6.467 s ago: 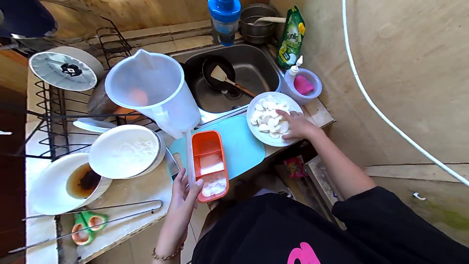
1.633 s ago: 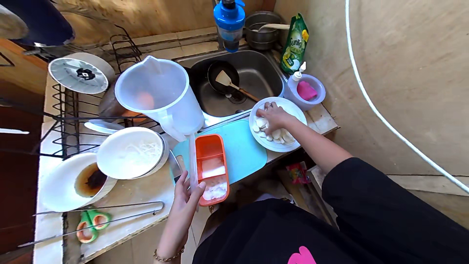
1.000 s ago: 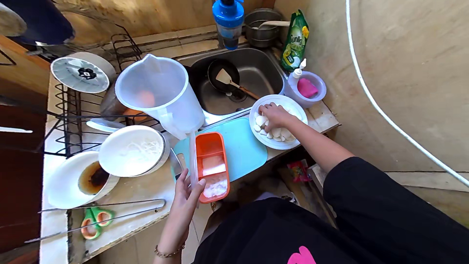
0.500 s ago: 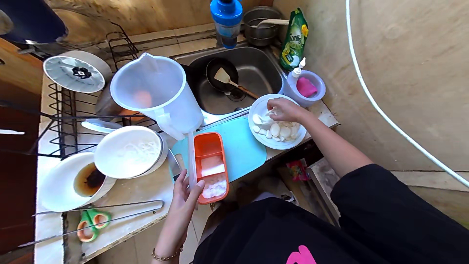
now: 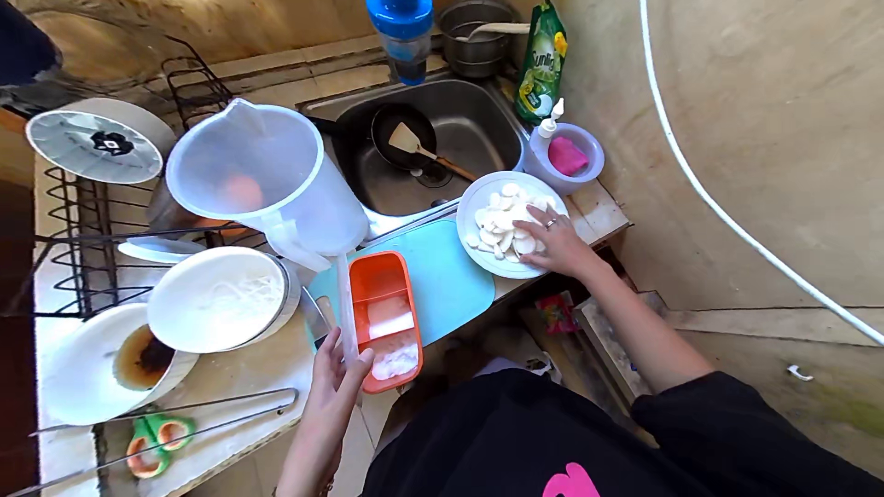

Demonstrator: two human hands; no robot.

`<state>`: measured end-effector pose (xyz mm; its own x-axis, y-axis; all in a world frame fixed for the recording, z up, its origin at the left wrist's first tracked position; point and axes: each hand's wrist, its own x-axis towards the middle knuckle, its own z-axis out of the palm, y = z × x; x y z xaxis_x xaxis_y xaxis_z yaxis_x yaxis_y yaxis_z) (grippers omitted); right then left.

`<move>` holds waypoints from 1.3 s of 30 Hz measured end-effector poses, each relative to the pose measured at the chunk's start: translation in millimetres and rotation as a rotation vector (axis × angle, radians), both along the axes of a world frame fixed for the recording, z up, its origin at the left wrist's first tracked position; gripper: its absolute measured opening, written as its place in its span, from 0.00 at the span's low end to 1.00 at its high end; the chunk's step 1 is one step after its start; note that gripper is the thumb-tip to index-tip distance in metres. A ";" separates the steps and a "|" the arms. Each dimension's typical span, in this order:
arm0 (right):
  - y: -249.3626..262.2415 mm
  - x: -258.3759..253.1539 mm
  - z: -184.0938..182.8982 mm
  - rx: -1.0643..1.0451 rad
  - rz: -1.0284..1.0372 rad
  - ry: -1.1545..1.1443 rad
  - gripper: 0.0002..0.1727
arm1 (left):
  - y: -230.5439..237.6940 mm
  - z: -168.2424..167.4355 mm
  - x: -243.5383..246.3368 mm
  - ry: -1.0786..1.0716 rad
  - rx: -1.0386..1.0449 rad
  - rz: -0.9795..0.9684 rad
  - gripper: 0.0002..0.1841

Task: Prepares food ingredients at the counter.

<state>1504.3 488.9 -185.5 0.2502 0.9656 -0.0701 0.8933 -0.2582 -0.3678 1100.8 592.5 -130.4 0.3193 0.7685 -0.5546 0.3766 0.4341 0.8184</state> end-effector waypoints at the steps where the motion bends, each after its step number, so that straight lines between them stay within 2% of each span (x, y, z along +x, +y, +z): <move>1: 3.8 -3.0 -4.3 -0.030 -0.011 -0.022 0.39 | 0.0 -0.7 -0.5 -0.002 -0.003 0.002 0.49; 4: 18.4 -9.6 -16.4 -0.025 -0.012 -0.091 0.37 | -0.4 0.4 -0.1 0.003 0.002 -0.003 0.49; 8: 32.0 -8.0 -19.8 0.150 0.050 -0.106 0.27 | -1.7 1.8 0.9 0.003 0.013 -0.001 0.48; 11: 42.0 4.5 -3.0 0.112 0.120 0.008 0.15 | -2.1 3.0 0.9 -0.002 0.003 0.004 0.47; 15: 57.0 17.1 34.3 0.043 0.155 0.171 0.13 | -1.6 1.3 -0.4 -0.007 0.000 0.007 0.48; 16: 61.3 18.7 42.4 0.015 0.164 0.211 0.15 | -1.8 1.7 -0.5 -0.006 -0.001 0.009 0.47; 18: 72.1 22.0 52.1 -0.104 0.145 0.258 0.27 | -1.7 2.5 0.8 -0.004 -0.005 0.013 0.47; 23: 106.1 9.3 37.0 -0.405 0.017 0.073 0.58 | -1.8 3.6 1.8 0.007 -0.001 0.002 0.47; 25: 113.6 1.0 31.4 -0.508 0.004 0.033 0.65 | -1.5 2.7 1.3 0.009 0.003 0.000 0.47; 26: 115.9 -0.6 30.9 -0.538 0.005 0.018 0.65 | -2.1 2.5 1.5 0.011 0.005 0.001 0.48; 31: 112.7 7.4 23.8 -0.519 0.068 0.053 0.56 | -2.5 3.9 3.0 -0.001 0.001 0.020 0.47; 34: 111.1 19.1 8.2 -0.422 0.120 0.113 0.50 | -2.8 2.6 1.3 -0.006 -0.001 0.017 0.47; 36: 109.1 32.6 -0.1 -0.313 0.137 0.179 0.41 | -2.9 2.0 1.1 -0.014 0.000 0.019 0.48; 39: 100.6 41.9 21.7 -0.208 0.185 0.232 0.24 | -1.8 1.5 0.9 -0.016 0.000 0.016 0.48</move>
<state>1546.2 589.5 -163.8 0.0267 0.9522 -0.3044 0.8312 -0.1903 -0.5224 1101.7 590.6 -128.8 0.3159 0.7736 -0.5493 0.3561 0.4400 0.8244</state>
